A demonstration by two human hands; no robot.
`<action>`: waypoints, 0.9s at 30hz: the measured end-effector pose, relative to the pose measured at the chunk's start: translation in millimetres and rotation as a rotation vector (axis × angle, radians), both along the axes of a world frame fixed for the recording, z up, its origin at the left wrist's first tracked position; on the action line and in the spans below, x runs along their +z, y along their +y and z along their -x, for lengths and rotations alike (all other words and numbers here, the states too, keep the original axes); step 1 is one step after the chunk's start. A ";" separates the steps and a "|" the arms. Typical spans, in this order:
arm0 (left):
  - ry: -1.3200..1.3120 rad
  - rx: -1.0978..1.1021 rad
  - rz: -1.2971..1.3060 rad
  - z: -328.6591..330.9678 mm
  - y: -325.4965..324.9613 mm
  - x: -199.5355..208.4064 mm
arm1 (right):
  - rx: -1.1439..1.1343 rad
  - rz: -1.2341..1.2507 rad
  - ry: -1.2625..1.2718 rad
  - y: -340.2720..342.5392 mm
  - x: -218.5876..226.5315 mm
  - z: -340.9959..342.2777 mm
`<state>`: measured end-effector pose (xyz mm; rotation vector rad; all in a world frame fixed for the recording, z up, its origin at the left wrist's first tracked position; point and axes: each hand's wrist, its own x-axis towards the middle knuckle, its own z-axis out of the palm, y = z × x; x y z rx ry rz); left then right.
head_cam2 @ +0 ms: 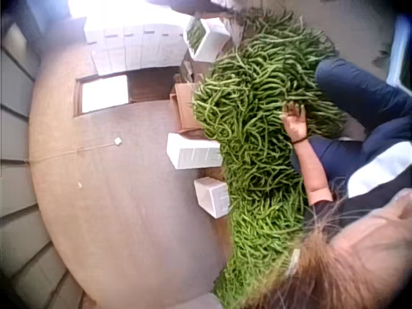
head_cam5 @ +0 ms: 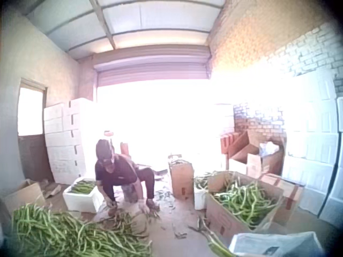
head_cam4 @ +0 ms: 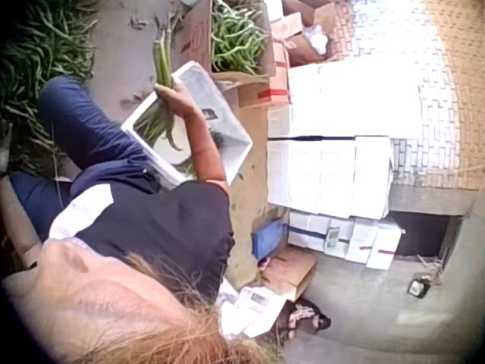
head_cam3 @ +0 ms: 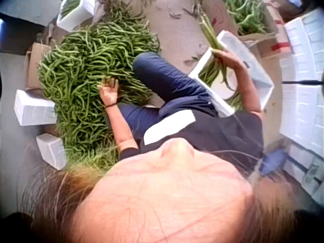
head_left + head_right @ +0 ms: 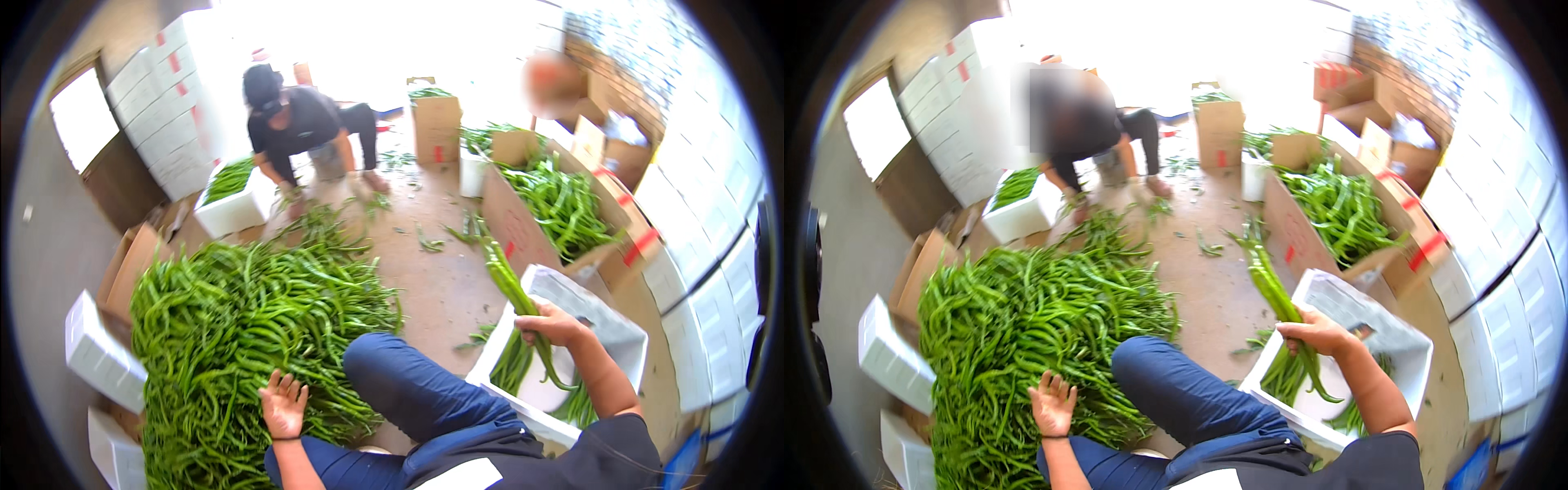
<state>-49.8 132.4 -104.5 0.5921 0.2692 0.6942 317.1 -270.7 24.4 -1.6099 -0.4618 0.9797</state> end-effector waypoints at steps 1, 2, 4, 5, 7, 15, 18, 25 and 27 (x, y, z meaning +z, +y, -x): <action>0.041 -0.002 0.001 -1.0 0.8 -2.3 | -0.104 -0.062 0.106 -31.3 -8.0 -0.6; 0.068 -0.002 0.000 -3.7 -2.6 -2.2 | -0.249 -0.030 0.135 -58.5 -16.0 1.6; 0.148 -0.010 0.025 -4.7 -3.8 -6.9 | -0.441 0.046 0.165 -106.9 -49.7 5.4; 0.198 0.001 0.038 -4.9 -7.5 -5.8 | -0.487 0.081 0.219 -123.2 -65.8 7.8; 0.261 -0.011 0.050 -5.2 -10.6 -7.4 | -0.574 0.154 0.344 -146.8 -105.4 11.2; 0.420 0.073 0.101 8.7 -15.5 -16.5 | -0.666 0.488 0.142 -60.5 -307.2 -55.0; 0.429 0.124 0.116 9.5 -21.7 -12.2 | -0.616 0.835 0.026 -18.3 -381.7 -44.8; 0.373 0.159 0.147 38.4 -34.6 -11.9 | -0.466 0.980 0.096 -9.8 -375.3 -36.4; 0.271 0.090 0.183 38.6 -34.1 -8.9 | -0.286 1.013 0.106 -26.1 -394.6 -48.9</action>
